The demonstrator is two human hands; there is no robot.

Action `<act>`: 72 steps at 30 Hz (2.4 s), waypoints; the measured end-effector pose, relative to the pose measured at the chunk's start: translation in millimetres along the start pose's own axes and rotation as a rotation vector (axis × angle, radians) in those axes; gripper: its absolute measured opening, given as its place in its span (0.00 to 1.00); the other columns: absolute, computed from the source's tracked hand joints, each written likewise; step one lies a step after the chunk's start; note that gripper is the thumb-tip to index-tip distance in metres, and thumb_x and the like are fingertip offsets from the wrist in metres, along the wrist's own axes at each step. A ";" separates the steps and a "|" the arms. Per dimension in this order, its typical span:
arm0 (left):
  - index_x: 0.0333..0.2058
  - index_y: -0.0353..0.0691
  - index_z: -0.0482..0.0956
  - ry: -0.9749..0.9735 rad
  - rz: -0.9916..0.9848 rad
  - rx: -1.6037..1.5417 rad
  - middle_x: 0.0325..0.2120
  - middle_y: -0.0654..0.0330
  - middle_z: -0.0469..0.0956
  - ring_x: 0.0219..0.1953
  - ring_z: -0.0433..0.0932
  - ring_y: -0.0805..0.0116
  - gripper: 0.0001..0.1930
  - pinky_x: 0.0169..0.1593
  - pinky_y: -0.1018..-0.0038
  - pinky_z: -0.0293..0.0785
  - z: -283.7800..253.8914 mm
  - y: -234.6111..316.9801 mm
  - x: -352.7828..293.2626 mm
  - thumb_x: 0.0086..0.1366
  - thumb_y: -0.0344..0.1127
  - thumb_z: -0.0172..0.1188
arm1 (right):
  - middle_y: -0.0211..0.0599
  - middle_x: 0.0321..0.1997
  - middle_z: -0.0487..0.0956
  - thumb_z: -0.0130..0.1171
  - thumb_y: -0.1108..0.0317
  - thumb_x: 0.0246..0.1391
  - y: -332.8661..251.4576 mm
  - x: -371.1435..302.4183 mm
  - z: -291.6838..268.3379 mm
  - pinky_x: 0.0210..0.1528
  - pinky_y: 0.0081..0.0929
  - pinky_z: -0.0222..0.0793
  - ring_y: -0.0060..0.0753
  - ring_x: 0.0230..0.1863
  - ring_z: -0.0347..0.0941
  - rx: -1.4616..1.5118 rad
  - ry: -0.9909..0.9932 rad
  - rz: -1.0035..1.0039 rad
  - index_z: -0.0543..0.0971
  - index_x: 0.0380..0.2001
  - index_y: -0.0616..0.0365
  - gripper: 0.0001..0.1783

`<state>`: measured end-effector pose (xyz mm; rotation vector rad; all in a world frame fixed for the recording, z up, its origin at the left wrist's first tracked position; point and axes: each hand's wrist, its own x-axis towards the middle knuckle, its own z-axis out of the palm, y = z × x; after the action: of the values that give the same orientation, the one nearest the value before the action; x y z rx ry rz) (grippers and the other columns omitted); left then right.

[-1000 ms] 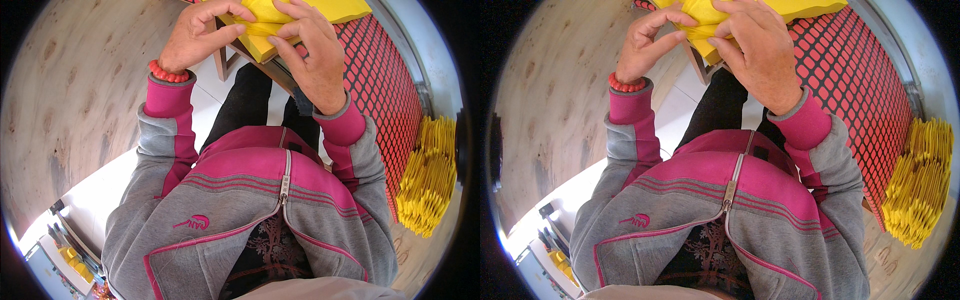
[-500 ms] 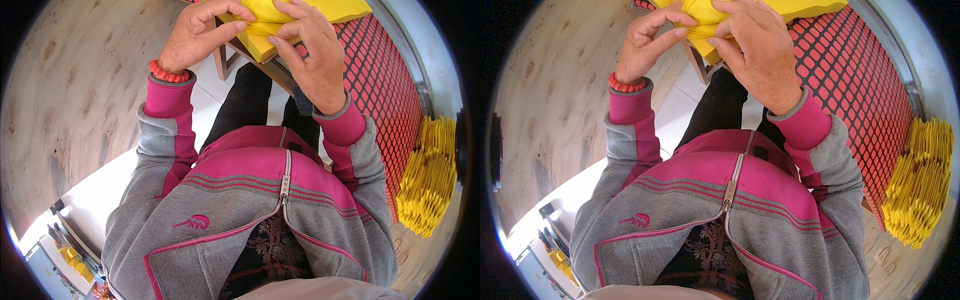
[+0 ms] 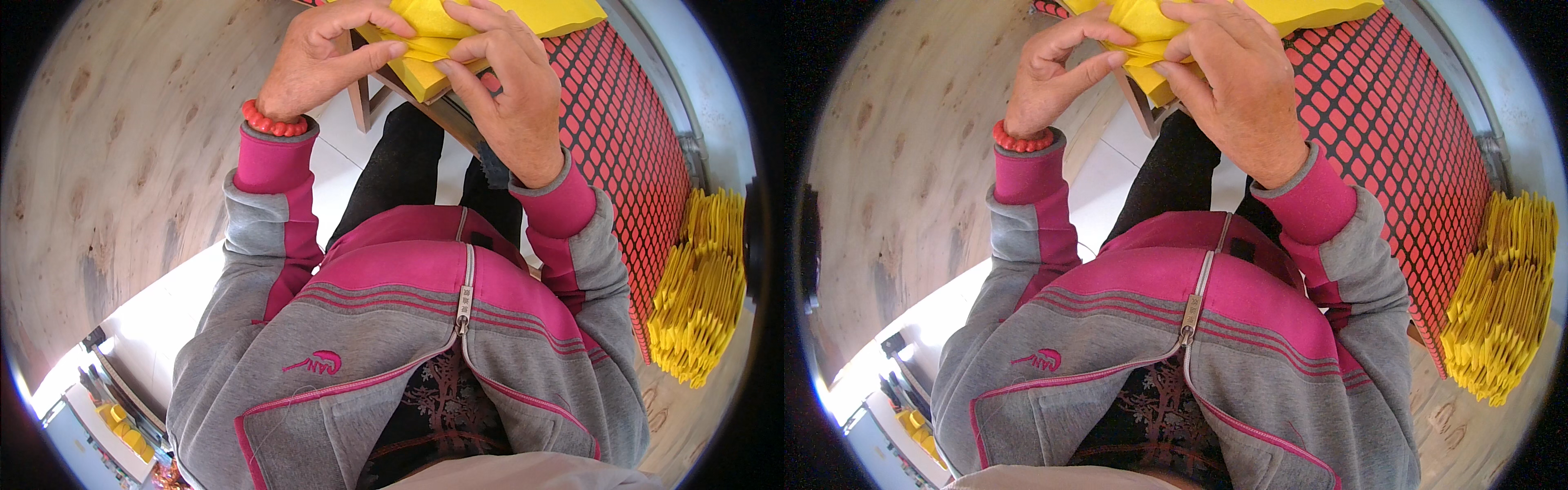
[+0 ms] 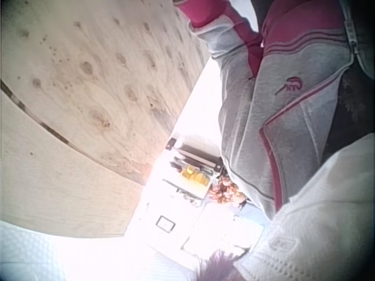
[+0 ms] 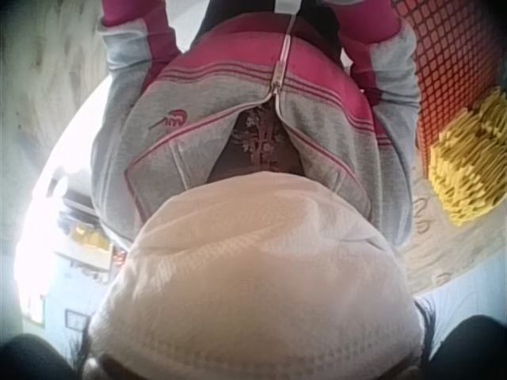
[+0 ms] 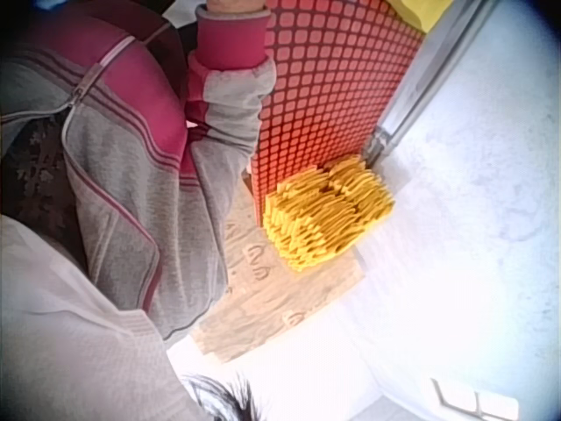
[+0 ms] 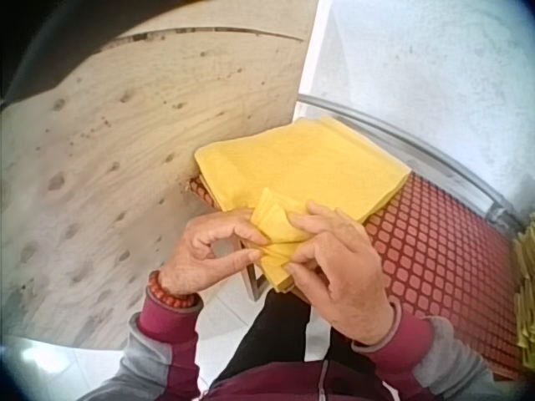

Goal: The person folds yellow paper sheets by hand on a patterned table. They smooth each fold, stack the finished pieces, and repeat the process with additional sheets from a nearby pile.

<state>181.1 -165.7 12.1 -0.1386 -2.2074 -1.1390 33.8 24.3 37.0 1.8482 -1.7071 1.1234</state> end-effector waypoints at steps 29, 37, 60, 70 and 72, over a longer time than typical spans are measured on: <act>0.40 0.34 0.82 0.142 -0.051 -0.075 0.38 0.66 0.81 0.46 0.77 0.76 0.05 0.59 0.74 0.69 6.8 -26.7 -12.1 0.67 0.24 0.65 | 0.41 0.48 0.81 0.66 0.66 0.56 1.9 -149.6 -25.7 0.44 0.39 0.77 0.47 0.44 0.80 0.027 -0.604 0.289 0.76 0.43 0.59 0.14; 0.40 0.34 0.82 0.070 0.018 -0.017 0.45 0.61 0.83 0.54 0.77 0.69 0.08 0.67 0.68 0.64 11.7 -10.3 -7.8 0.63 0.19 0.66 | 0.44 0.56 0.79 0.65 0.71 0.57 60.3 -229.0 -18.1 0.57 0.40 0.71 0.53 0.56 0.75 -0.205 -0.604 0.506 0.78 0.48 0.62 0.16; 0.41 0.34 0.84 0.166 -0.038 0.003 0.46 0.60 0.84 0.56 0.77 0.69 0.06 0.65 0.70 0.65 14.6 -12.1 -9.0 0.65 0.22 0.67 | 0.46 0.44 0.80 0.61 0.67 0.62 67.0 -229.9 -12.3 0.47 0.44 0.72 0.53 0.45 0.77 -0.302 -0.517 0.485 0.77 0.41 0.59 0.08; 0.36 0.37 0.85 0.230 -0.022 0.021 0.40 0.60 0.85 0.56 0.80 0.60 0.05 0.63 0.66 0.69 21.5 -4.9 -4.2 0.62 0.27 0.71 | 0.44 0.48 0.81 0.63 0.66 0.61 67.2 -233.6 -11.5 0.48 0.43 0.72 0.52 0.47 0.78 -0.341 -0.549 0.544 0.77 0.40 0.59 0.10; 0.36 0.36 0.85 0.231 -0.027 0.011 0.41 0.59 0.85 0.54 0.80 0.62 0.05 0.62 0.68 0.70 22.1 -4.1 -3.2 0.62 0.25 0.70 | 0.43 0.49 0.82 0.63 0.66 0.61 64.4 -231.2 -12.3 0.48 0.43 0.73 0.52 0.47 0.78 -0.310 -0.545 0.575 0.77 0.41 0.59 0.10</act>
<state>171.3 -150.8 -1.8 0.0262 -2.0160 -1.0992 -17.4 170.9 -146.4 1.5913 -2.6632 0.4789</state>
